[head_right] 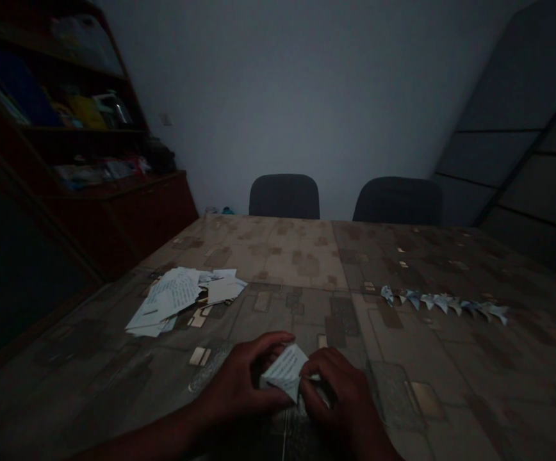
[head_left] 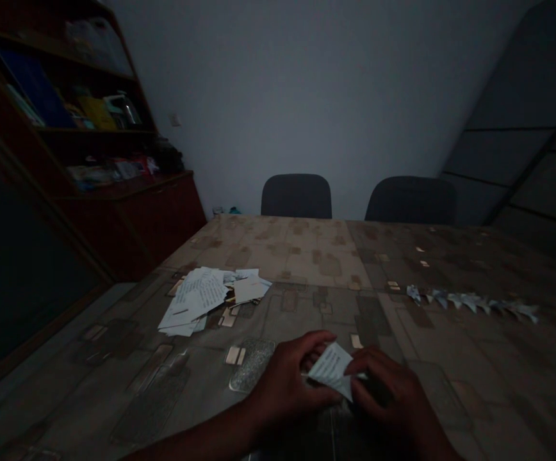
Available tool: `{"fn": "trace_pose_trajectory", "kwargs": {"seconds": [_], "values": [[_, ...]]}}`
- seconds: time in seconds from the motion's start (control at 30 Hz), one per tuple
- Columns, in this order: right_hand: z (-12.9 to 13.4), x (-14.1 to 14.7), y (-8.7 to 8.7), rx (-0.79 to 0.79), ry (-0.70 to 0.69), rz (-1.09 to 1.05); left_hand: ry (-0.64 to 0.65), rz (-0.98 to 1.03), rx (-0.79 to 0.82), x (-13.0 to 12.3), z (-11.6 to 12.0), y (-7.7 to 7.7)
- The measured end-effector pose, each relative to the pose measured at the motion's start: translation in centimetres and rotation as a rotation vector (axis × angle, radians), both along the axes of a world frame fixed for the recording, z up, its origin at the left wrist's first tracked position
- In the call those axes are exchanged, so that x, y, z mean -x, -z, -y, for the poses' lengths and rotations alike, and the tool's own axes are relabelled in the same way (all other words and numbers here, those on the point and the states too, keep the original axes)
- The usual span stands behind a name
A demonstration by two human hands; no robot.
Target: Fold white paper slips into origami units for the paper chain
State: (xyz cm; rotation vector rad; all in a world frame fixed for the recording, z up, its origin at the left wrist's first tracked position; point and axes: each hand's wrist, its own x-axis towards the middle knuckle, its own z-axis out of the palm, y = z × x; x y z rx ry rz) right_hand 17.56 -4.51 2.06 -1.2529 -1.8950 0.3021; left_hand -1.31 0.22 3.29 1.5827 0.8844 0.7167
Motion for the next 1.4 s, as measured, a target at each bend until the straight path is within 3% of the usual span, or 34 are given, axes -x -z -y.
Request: {"fn": "trace_pose_trajectory", "kwargs": {"seconds": [0.13, 0.33, 0.47, 0.63, 0.77, 0.83, 0.9, 1.1, 1.3, 1.4], "values": [[0.1, 0.2, 0.2, 0.078, 0.000, -0.036, -0.134, -0.087, -0.191, -0.2, 0.2, 0.4], [0.1, 0.6, 0.8, 0.268, 0.091, -0.211, -0.194, -0.063, -0.057, -0.7, 0.4, 0.8], [0.2, 1.4, 1.1, 0.267, 0.166, -0.352, -0.211, -0.072, -0.024, -0.9, 0.6, 0.7], [0.0, 0.9, 1.5, 0.244, 0.175, -0.345, -0.222, -0.035, 0.009, -0.5, 0.4, 1.2], [-0.5, -0.6, 0.8, 0.240, 0.155, -0.338, -0.268, -0.020, -0.006, 0.0, -0.3, 1.3], [-0.5, -1.2, 0.2, 0.238, 0.265, -0.323, -0.290, -0.023, -0.007, 0.1, -0.6, 1.1], [-0.5, -1.5, -0.3, 0.252, 0.265, -0.308, -0.289, -0.020, 0.004, 0.2, -0.7, 0.9], [0.0, -1.2, -1.3, 0.153, -0.103, -0.078, -0.162, -0.034, -0.005, 0.1, -0.3, 1.2], [-0.3, -1.4, -0.2, 0.108, -0.210, 0.050, -0.018, -0.037, -0.118, 0.4, -0.6, 1.8], [-0.5, -1.4, 0.8, 0.079, -0.253, 0.089, 0.061, -0.046, -0.304, 0.8, -1.0, 1.7]]}}
